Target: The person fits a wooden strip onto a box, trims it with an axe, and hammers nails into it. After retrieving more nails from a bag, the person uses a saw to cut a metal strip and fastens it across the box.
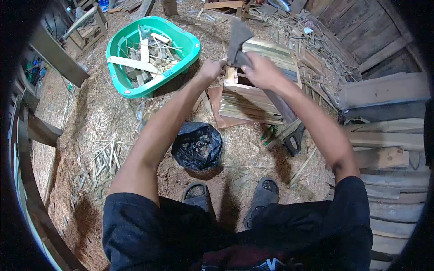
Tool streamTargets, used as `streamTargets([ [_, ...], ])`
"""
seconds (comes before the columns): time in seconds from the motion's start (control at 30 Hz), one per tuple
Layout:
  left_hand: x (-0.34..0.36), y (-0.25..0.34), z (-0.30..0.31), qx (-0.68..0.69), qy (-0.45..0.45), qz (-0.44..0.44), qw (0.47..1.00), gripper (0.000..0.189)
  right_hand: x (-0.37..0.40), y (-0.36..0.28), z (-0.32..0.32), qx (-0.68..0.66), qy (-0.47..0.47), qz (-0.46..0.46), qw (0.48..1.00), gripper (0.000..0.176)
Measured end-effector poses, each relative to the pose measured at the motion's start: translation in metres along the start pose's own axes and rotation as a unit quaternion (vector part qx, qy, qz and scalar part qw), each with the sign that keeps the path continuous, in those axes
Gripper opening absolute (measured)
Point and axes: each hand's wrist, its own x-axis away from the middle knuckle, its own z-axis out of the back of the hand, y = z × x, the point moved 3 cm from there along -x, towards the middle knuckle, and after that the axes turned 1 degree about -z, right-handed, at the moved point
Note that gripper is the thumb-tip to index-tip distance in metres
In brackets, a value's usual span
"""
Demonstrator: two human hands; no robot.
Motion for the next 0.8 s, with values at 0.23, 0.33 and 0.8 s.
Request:
streamTargets([
  [0.23,0.001,-0.001,-0.002,-0.011,0.001,-0.015,1.000,0.044,-0.001,0.002,0.007,0.014,0.031,0.035,0.999,0.043],
  [0.33,-0.003,-0.002,-0.003,-0.002,-0.007,-0.019,1.000,0.043,-0.007,0.015,-0.003,0.045,-0.031,-0.001,0.998,0.043],
  [0.8,-0.001,-0.002,-0.003,-0.115,0.006,-0.030,0.993,0.037,0.002,-0.008,0.012,0.002,0.045,0.017,0.999,0.041],
])
